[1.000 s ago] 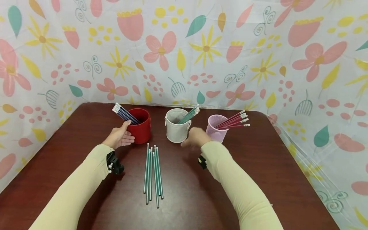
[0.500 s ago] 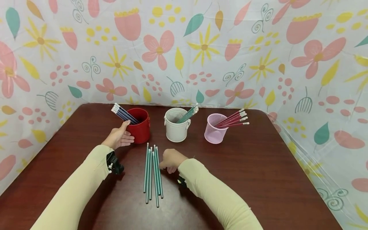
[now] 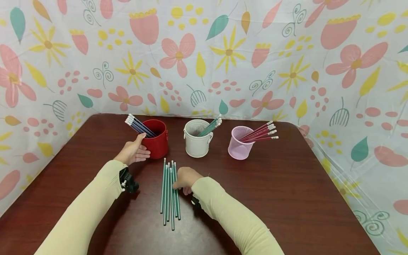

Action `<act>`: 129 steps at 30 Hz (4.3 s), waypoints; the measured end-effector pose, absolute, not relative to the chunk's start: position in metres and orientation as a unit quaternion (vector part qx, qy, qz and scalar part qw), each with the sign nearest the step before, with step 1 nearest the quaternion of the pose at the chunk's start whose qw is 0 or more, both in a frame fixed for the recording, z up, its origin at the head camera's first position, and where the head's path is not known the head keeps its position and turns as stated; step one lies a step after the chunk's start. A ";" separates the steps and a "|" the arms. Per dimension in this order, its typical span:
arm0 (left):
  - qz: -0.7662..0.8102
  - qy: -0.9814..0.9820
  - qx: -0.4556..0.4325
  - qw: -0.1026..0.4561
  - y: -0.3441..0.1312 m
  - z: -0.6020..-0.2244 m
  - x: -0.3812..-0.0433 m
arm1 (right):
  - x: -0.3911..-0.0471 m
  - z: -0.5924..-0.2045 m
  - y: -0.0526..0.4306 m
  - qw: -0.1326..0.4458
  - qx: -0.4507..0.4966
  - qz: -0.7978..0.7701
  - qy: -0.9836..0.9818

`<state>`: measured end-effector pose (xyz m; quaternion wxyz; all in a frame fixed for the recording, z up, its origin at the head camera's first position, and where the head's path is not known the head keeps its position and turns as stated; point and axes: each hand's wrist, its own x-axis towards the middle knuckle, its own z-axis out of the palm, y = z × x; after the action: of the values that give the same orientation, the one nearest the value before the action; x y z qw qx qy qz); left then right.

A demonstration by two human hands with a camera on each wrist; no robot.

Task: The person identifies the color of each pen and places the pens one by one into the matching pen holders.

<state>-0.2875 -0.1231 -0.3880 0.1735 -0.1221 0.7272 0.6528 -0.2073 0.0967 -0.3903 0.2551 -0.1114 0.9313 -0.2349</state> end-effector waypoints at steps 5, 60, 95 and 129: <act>0.651 0.730 -0.115 0.174 -0.124 -0.387 -0.287 | -0.207 -0.392 0.096 0.258 -0.103 -0.247 0.928; 0.645 0.734 -0.120 0.176 -0.125 -0.386 -0.285 | -0.250 -0.253 0.139 -0.279 -0.236 -0.639 0.677; 0.652 0.727 -0.117 0.180 -0.120 -0.389 -0.289 | -0.284 -0.326 0.145 -0.381 0.016 -0.569 0.729; 0.637 0.741 -0.116 0.179 -0.125 -0.385 -0.288 | -0.272 -0.354 0.169 -0.296 0.057 -0.479 0.825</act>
<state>-0.2881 -0.1246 -0.3846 0.1795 -0.1157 0.7407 0.6370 -0.2723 0.1685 -0.3536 -0.2962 0.0568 0.8246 -0.4786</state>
